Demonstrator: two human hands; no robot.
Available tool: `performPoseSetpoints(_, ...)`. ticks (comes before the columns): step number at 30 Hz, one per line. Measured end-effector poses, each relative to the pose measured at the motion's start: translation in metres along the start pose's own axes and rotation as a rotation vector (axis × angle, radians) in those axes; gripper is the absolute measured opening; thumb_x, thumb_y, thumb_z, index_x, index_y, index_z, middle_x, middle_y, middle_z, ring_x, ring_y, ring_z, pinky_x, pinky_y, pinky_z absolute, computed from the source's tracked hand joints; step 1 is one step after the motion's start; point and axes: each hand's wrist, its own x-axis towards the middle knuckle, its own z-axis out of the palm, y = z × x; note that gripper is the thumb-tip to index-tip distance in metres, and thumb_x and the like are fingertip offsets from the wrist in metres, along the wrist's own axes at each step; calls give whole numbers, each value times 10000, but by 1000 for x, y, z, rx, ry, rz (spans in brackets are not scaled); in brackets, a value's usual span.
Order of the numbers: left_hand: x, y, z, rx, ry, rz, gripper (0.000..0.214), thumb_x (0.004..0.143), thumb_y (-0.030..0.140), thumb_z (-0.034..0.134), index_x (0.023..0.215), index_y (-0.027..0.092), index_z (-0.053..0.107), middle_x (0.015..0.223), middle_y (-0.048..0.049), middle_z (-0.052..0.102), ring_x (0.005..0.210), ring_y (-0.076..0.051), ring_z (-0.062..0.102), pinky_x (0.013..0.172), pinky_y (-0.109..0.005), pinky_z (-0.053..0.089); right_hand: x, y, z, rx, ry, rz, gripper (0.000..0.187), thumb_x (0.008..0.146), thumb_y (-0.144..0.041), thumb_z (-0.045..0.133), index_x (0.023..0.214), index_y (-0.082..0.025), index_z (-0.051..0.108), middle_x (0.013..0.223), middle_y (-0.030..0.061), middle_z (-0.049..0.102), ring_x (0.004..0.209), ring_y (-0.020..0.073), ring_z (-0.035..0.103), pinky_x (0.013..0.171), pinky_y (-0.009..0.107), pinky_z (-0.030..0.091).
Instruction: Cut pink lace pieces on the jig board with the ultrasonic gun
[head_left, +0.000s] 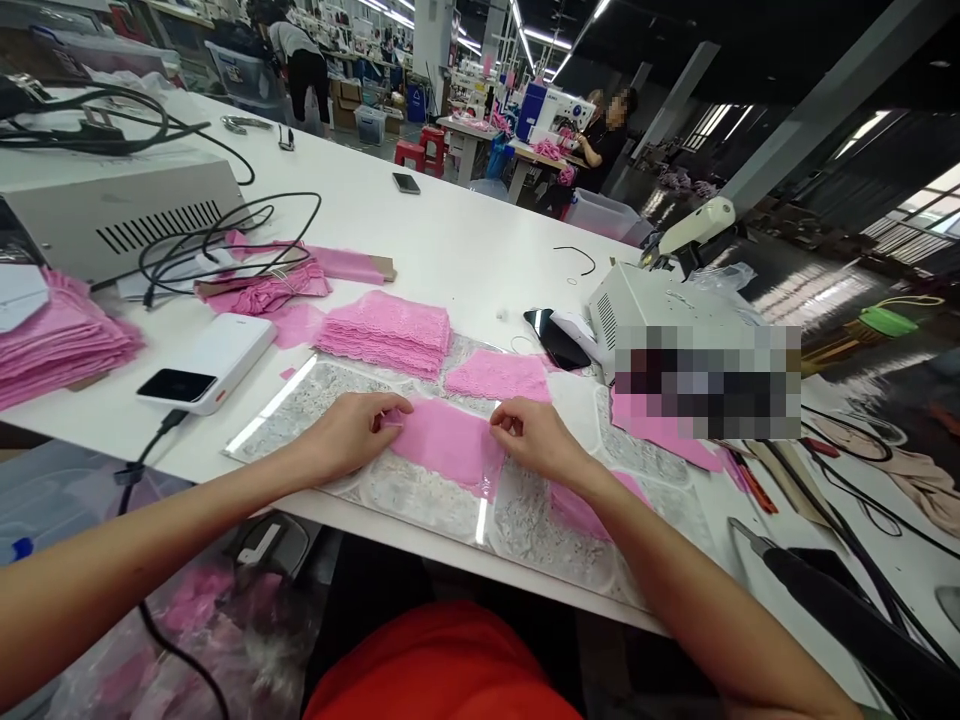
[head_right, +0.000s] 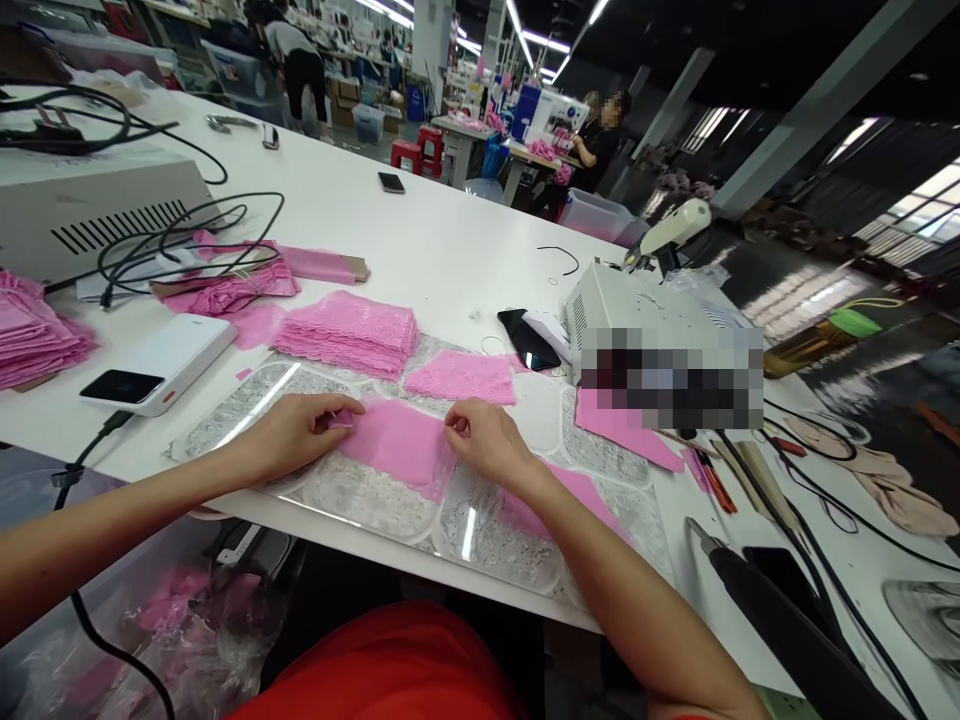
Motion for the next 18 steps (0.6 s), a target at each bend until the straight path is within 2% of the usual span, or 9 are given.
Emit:
performPoseSetpoints(5, -2, 2, -3, -28, 2, -18, 372, 792, 327, 504, 1047, 188, 737, 610, 8, 635, 555, -151, 551, 582, -238, 404, -27, -13, 3, 45, -121, -189, 146, 751, -101, 599, 847, -200, 647, 809, 3, 627, 648, 92, 522, 594, 223, 406)
performPoseSetpoints(8, -2, 3, -4, -23, 9, -33, 360, 798, 319, 501, 1031, 192, 744, 585, 19, 630, 544, -147, 547, 580, -234, 395, -32, -12, 12, 4, -121, -253, 167, 745, -75, 614, 856, -196, 641, 821, 7, 616, 657, 93, 520, 607, 224, 411)
performPoseSetpoints(12, -1, 2, -3, -9, 16, -12, 354, 811, 300, 490, 1035, 190, 741, 611, 17, 655, 564, -150, 571, 592, -235, 400, -28, -8, 16, 9, -105, -286, 162, 786, -49, 548, 785, -189, 630, 779, -1, 591, 630, 83, 501, 592, 216, 399)
performPoseSetpoints(14, -1, 1, -2, 12, 18, 21, 366, 834, 294, 472, 1065, 182, 732, 676, 0, 694, 597, -160, 600, 624, -246, 424, -29, -7, 11, 1, -86, -278, 159, 800, -60, 534, 784, -188, 625, 783, 0, 591, 625, 83, 496, 585, 217, 398)
performPoseSetpoints(18, -4, 3, 6, 50, 53, 84, 380, 877, 273, 450, 1154, 182, 693, 967, -54, 749, 762, -197, 665, 731, -284, 487, -38, -5, -1, -46, -90, -275, 157, 823, -88, 518, 796, -193, 631, 806, 10, 608, 619, 85, 507, 583, 224, 417)
